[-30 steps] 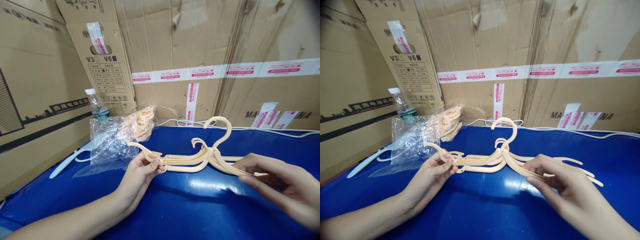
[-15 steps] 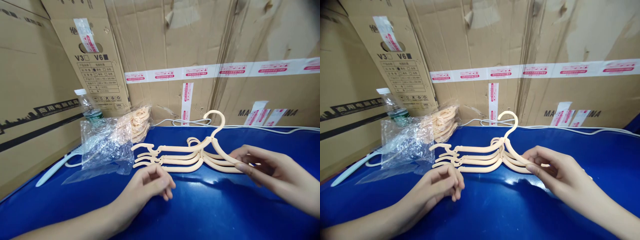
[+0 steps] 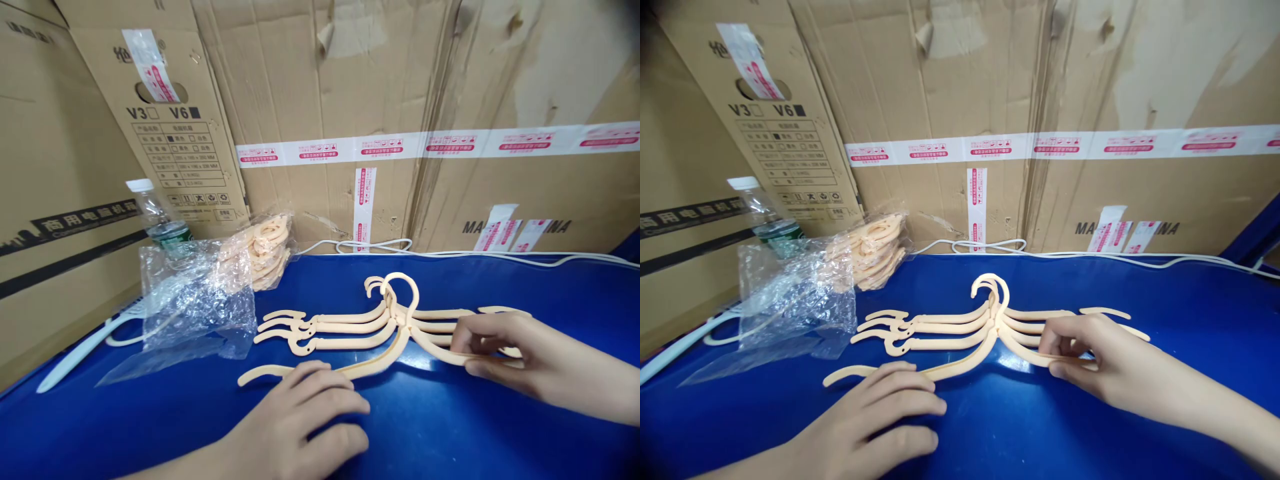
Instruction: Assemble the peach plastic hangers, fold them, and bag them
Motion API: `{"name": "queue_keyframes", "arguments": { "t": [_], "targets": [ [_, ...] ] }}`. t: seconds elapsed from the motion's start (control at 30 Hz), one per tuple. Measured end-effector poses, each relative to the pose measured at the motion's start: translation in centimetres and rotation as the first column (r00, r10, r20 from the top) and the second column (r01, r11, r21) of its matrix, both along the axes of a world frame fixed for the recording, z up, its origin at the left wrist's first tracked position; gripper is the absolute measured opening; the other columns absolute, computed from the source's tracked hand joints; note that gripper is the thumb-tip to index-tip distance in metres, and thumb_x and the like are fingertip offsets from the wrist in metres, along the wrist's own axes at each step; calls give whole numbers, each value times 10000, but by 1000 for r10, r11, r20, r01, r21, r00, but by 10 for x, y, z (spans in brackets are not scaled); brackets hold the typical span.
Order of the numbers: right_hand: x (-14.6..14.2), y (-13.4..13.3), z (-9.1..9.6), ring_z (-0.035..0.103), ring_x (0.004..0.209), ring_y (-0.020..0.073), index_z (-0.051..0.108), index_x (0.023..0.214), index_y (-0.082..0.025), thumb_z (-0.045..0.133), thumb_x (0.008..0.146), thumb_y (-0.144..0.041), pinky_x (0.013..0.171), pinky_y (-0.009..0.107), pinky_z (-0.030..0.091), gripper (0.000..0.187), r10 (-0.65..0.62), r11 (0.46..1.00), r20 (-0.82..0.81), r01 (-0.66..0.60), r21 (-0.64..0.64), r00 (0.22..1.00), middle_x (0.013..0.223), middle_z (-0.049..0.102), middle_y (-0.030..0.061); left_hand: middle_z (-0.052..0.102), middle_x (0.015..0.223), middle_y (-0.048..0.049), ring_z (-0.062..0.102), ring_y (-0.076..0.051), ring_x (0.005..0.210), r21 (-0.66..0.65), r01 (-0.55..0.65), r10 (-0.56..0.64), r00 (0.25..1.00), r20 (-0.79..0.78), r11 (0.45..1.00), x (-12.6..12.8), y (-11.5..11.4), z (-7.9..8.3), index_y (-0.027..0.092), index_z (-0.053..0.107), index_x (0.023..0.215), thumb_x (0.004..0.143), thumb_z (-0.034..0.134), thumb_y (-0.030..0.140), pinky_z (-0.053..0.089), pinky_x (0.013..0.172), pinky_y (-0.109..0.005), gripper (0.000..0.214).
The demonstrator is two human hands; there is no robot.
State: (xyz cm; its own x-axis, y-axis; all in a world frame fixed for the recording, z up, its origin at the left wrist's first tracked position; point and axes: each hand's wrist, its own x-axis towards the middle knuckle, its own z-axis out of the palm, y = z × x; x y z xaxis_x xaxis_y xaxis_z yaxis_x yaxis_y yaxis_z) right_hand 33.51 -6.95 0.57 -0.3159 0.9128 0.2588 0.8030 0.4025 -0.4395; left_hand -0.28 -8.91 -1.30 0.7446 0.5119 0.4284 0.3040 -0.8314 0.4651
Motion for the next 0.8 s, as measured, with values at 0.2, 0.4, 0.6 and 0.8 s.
{"name": "queue_keyframes", "arguments": {
  "t": [0.2, 0.4, 0.6, 0.8],
  "targets": [
    [-1, 4, 2, 591, 671, 167, 641, 807, -233, 578, 839, -274, 606, 268, 462, 82, 129, 985, 207, -101, -140, 970, 763, 661, 10, 671, 1243, -102, 583, -306, 1154, -52, -46, 37, 987, -158, 998, -3, 0, 15, 281, 652, 1190, 866, 657, 371, 339, 1073, -394, 336],
    [-6, 5, 8, 584, 707, 157, 612, 789, -209, 544, 825, -173, 624, 254, 439, 86, 174, 978, 224, -142, -151, 959, 826, 653, 22, 644, 1283, -92, 569, -315, 1190, -52, -99, 86, 972, -217, 994, -3, 2, 27, 299, 659, 1184, 834, 674, 292, 407, 1050, -402, 350],
    [-6, 3, 9, 591, 690, 160, 602, 774, -208, 548, 809, -146, 613, 254, 420, 90, 158, 987, 247, -142, -79, 956, 804, 656, 20, 659, 1268, -77, 576, -308, 1188, -15, -123, 119, 979, -168, 992, -1, 0, 26, 305, 669, 1168, 809, 692, 282, 432, 1038, -385, 360],
    [-8, 1, 10, 592, 674, 159, 549, 772, -215, 544, 790, -113, 589, 255, 418, 103, 120, 993, 250, -111, -52, 961, 806, 634, 8, 638, 1306, -65, 558, -326, 1215, -4, -151, 148, 973, -177, 988, 0, 1, 24, 318, 671, 1165, 765, 732, 262, 436, 1045, -398, 409]
  ]
}}
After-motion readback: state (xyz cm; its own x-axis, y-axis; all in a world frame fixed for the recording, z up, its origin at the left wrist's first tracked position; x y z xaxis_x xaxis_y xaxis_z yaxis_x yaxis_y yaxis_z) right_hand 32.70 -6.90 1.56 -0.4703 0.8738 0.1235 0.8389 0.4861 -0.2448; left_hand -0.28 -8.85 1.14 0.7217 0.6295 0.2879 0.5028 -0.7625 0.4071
